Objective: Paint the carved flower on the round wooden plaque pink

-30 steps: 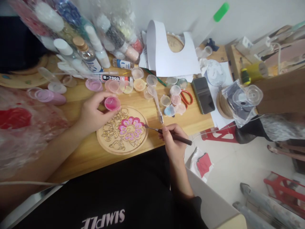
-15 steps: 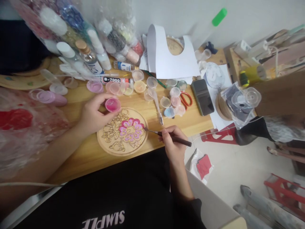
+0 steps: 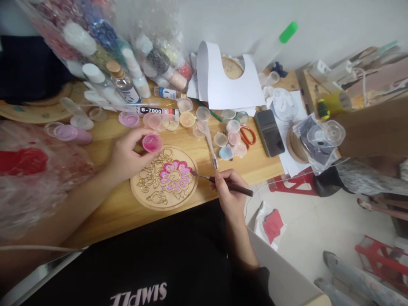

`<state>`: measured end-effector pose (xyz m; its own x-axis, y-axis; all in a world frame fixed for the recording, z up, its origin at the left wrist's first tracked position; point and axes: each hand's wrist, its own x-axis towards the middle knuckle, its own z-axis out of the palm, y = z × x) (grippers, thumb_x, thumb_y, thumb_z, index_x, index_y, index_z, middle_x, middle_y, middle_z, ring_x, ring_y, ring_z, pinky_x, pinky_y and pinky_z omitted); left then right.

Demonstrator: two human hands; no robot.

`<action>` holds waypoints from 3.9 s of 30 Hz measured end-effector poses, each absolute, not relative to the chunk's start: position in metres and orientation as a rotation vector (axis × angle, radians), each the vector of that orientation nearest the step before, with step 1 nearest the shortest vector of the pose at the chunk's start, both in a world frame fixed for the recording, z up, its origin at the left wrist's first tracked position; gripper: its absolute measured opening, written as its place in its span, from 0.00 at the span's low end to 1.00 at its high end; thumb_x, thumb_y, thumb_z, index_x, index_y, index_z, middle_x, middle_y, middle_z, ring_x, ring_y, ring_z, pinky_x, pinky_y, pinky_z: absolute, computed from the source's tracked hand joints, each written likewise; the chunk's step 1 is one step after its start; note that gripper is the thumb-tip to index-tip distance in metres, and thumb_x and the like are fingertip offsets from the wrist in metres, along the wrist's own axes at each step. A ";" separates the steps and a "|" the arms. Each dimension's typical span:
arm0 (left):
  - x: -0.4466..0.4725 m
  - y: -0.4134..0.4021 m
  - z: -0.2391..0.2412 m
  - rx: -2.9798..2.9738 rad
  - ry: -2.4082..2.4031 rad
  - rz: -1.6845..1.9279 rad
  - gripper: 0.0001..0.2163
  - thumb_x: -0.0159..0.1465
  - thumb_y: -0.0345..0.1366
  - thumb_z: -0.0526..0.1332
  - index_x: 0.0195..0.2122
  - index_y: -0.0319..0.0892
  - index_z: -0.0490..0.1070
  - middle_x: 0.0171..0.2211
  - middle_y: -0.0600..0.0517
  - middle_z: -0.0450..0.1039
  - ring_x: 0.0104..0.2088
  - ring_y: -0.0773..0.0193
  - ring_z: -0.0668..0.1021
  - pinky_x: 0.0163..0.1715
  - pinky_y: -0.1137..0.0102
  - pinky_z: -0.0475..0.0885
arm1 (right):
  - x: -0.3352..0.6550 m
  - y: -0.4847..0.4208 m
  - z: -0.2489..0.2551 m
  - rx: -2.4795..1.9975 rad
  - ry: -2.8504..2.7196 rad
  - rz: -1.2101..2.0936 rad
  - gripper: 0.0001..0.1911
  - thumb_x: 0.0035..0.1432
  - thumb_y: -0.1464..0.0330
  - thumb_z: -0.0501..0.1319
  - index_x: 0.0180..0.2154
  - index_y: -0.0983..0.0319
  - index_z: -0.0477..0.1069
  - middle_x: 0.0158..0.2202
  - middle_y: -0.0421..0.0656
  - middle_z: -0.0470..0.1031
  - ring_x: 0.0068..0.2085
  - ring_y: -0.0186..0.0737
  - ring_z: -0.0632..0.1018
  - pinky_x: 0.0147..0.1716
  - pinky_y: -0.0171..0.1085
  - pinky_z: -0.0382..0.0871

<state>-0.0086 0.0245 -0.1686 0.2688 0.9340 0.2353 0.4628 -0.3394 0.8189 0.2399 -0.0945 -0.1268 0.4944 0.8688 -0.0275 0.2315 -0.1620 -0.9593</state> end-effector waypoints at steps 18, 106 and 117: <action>-0.009 0.025 -0.178 1.909 1.180 1.037 0.11 0.63 0.29 0.68 0.46 0.43 0.76 0.43 0.50 0.83 0.42 0.59 0.84 0.43 0.66 0.80 | 0.222 -0.045 -0.120 -1.406 -0.763 0.936 0.15 0.51 0.59 0.69 0.21 0.57 0.68 0.14 0.34 0.69 0.14 0.31 0.69 0.13 0.31 0.59; -0.007 0.026 -0.171 1.917 1.335 0.931 0.12 0.62 0.30 0.68 0.47 0.44 0.76 0.43 0.51 0.83 0.41 0.60 0.83 0.45 0.67 0.81 | 0.233 -0.092 -0.127 -1.645 -0.996 0.649 0.11 0.56 0.65 0.69 0.23 0.58 0.75 0.17 0.36 0.77 0.19 0.35 0.76 0.20 0.33 0.71; -0.006 0.025 -0.167 1.855 1.331 0.890 0.11 0.62 0.31 0.68 0.46 0.44 0.76 0.42 0.51 0.83 0.40 0.60 0.82 0.44 0.67 0.81 | 0.232 -0.099 -0.116 -1.673 -1.271 0.577 0.11 0.61 0.65 0.69 0.25 0.58 0.77 0.21 0.38 0.81 0.21 0.36 0.80 0.21 0.33 0.72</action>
